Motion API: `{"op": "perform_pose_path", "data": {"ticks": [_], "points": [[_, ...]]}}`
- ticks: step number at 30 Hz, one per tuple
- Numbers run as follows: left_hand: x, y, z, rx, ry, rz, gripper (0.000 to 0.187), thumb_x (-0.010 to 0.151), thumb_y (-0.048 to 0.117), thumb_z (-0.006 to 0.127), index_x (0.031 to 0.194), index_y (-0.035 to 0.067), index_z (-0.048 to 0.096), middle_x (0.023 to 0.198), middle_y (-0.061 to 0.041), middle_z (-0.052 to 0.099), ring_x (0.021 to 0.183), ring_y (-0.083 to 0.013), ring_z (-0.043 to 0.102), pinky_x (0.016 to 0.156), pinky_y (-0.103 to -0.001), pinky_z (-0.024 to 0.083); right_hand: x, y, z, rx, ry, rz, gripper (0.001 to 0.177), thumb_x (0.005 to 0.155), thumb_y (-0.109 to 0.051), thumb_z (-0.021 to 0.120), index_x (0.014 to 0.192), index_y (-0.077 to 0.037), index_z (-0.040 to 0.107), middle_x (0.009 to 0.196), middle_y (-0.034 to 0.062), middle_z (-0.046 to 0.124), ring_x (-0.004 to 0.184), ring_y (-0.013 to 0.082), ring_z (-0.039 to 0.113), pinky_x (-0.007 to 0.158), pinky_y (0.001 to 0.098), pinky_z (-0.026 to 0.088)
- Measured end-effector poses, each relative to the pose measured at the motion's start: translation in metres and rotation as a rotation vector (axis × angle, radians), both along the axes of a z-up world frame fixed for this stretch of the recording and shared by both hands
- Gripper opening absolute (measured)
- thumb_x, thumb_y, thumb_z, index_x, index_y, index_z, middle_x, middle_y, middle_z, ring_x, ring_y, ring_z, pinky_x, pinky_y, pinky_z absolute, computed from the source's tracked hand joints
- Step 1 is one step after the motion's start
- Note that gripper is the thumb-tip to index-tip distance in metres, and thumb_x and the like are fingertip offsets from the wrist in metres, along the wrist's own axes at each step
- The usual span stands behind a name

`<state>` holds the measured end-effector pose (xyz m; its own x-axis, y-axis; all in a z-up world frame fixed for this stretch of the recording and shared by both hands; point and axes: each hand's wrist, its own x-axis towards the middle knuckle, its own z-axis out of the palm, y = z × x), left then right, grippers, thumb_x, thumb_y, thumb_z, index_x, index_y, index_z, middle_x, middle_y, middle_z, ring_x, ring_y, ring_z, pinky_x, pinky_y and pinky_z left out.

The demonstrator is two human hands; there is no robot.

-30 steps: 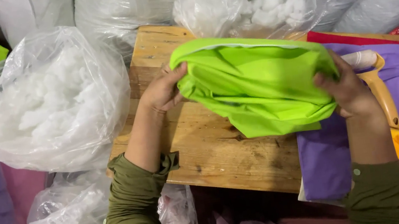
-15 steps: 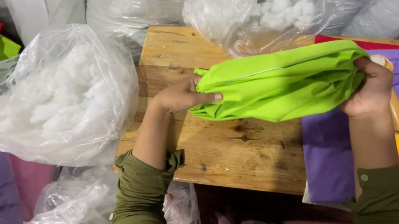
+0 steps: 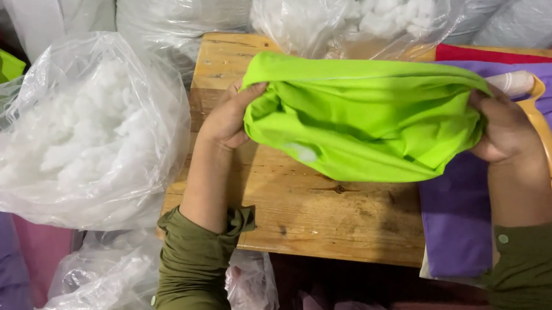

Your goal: Cleaning a green pillowcase with a lint roller and then stuffing it with white fiberfill material.

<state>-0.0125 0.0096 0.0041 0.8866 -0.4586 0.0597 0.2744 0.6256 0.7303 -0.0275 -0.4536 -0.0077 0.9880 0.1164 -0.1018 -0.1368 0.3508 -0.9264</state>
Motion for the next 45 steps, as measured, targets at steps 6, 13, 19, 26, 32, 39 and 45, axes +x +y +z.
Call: {"op": "perform_pose_path", "data": {"ticks": [6,13,19,26,32,39,45], "points": [[-0.007,-0.007,0.014,0.125,0.088,-0.041,0.027,0.095,0.015,0.072,0.119,0.005,0.065,0.111,-0.015,0.075,0.091,-0.0256,0.077,0.066,-0.032,0.068,0.022,-0.019,-0.015,0.061,0.307,-0.12,0.022,0.098,-0.027,0.062,0.117,-0.016,0.068,0.111,0.0021,0.075,0.104,0.0161,0.073,0.092,0.0296,0.059],[0.007,-0.004,0.007,-0.078,0.377,0.154,0.04,0.097,0.026,0.064,0.121,-0.007,0.065,0.107,-0.02,0.076,0.092,-0.0285,0.076,0.077,-0.038,0.066,-0.025,0.027,0.053,-0.793,-0.076,0.276,0.088,0.073,-0.03,0.068,0.154,-0.005,0.045,0.15,0.0071,0.054,0.137,0.0179,0.05,0.113,0.0303,0.035],[-0.014,0.011,0.027,0.0,0.02,-0.11,0.06,0.095,0.041,0.069,0.135,-0.003,0.06,0.131,-0.019,0.068,0.118,-0.0303,0.069,0.103,-0.043,0.058,-0.007,-0.009,0.002,-0.205,0.059,0.002,0.024,0.103,-0.005,0.057,0.125,-0.009,0.065,0.12,0.0096,0.071,0.105,0.024,0.071,0.092,0.0342,0.059],[-0.011,0.008,0.036,0.292,0.11,0.092,0.066,0.092,0.045,0.059,0.142,0.002,0.051,0.133,-0.018,0.066,0.108,-0.0254,0.071,0.082,-0.035,0.065,-0.001,0.016,0.034,0.032,0.344,0.045,0.042,0.096,-0.032,0.066,0.136,-0.02,0.061,0.129,0.0017,0.069,0.114,0.0203,0.068,0.1,0.0347,0.054],[-0.012,0.005,0.044,0.284,-0.005,0.056,0.065,0.1,0.036,0.053,0.157,0.011,0.038,0.128,-0.015,0.06,0.112,-0.0275,0.064,0.091,-0.04,0.059,-0.015,0.038,0.038,-0.392,0.096,0.127,0.026,0.104,-0.024,0.059,0.128,-0.015,0.056,0.107,0.0016,0.064,0.091,0.0115,0.063,0.075,0.0252,0.05],[-0.014,-0.003,0.021,1.488,-0.582,0.853,0.036,0.107,0.031,0.051,0.127,0.005,0.067,0.102,-0.014,0.076,0.093,-0.0294,0.07,0.088,-0.048,0.05,-0.03,0.075,0.044,-0.937,-0.492,-0.24,0.026,0.108,-0.026,0.064,0.127,-0.008,0.06,0.121,0.0071,0.063,0.107,0.0155,0.06,0.077,0.0271,0.05],[-0.047,-0.067,0.049,0.989,-1.157,0.28,0.012,0.093,0.01,0.07,0.09,0.001,0.077,0.084,-0.022,0.073,0.083,-0.039,0.071,0.075,-0.043,0.059,-0.067,0.15,0.043,-0.925,-0.993,0.204,0.031,0.096,0.007,0.058,0.119,-0.008,0.075,0.105,0.011,0.074,0.093,0.0306,0.074,0.081,0.0417,0.06]]}}
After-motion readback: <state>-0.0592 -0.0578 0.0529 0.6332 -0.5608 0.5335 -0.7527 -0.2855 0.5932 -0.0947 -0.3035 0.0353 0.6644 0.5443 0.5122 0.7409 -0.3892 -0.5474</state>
